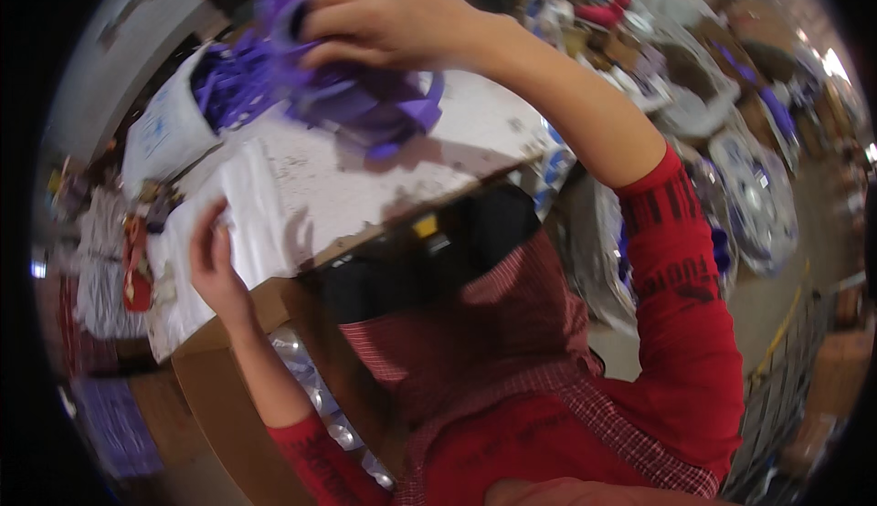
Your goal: The person assembles purple plastic pitchers by inserting a metal inner liner, applying a round sticker to the body, and wrapping each unit in a clear plastic bag. The person places the finished units into a cardboard box and repeats the process for multiple pitchers.
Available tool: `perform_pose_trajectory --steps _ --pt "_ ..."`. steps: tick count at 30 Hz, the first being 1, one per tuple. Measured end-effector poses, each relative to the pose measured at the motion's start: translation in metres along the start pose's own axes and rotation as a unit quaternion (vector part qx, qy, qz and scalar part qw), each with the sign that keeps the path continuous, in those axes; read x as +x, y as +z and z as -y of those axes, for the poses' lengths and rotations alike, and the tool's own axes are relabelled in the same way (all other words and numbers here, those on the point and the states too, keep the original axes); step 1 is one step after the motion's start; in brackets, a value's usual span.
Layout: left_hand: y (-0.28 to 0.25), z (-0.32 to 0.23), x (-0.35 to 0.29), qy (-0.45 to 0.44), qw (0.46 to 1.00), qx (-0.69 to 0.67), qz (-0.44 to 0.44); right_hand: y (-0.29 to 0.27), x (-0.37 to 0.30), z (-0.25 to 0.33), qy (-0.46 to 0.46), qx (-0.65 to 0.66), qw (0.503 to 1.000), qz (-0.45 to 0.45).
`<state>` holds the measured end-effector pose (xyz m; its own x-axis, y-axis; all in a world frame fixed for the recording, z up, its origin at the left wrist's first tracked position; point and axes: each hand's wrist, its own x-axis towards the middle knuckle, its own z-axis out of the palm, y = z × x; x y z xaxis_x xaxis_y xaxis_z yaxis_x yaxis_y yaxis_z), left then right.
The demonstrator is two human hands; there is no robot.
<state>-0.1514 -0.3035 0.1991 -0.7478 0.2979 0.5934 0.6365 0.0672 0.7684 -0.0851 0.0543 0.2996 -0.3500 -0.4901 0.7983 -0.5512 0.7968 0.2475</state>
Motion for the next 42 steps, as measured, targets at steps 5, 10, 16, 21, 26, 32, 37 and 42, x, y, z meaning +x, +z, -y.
perform_pose_trajectory --steps 5,10,16,21,26,32,37,42 --pt "0.124 -0.063 0.023 -0.071 0.914 -0.321 0.238 -0.044 -0.038 0.063 0.126 0.305 0.943 -0.035" --pt "0.17 -0.021 -0.022 -0.274 0.867 -0.271 0.316 -0.058 -0.217 0.081 0.523 0.273 0.795 -0.14" --pt "0.126 0.077 -0.027 -0.366 0.912 -0.081 0.167 -0.022 -0.431 0.148 0.821 0.293 0.475 -0.119" --pt "0.167 0.015 -0.015 -0.054 0.96 0.222 0.165 -0.023 -0.425 0.181 0.708 0.403 0.523 -0.251" --pt "0.309 -0.049 -0.068 -0.05 0.875 0.077 0.476 -0.062 -0.36 0.158 0.689 0.353 0.53 -0.345" --pt "0.425 -0.012 -0.112 -0.225 0.846 -0.157 0.457 -0.068 -0.341 0.135 0.675 0.014 0.699 -0.236" --pt "0.422 -0.026 -0.112 0.038 0.919 0.022 0.391 -0.078 -0.338 0.133 0.572 -0.183 0.787 -0.142" --pt "0.424 -0.025 -0.113 -0.019 0.896 -0.026 0.443 -0.076 -0.339 0.146 0.522 -0.169 0.821 -0.156"
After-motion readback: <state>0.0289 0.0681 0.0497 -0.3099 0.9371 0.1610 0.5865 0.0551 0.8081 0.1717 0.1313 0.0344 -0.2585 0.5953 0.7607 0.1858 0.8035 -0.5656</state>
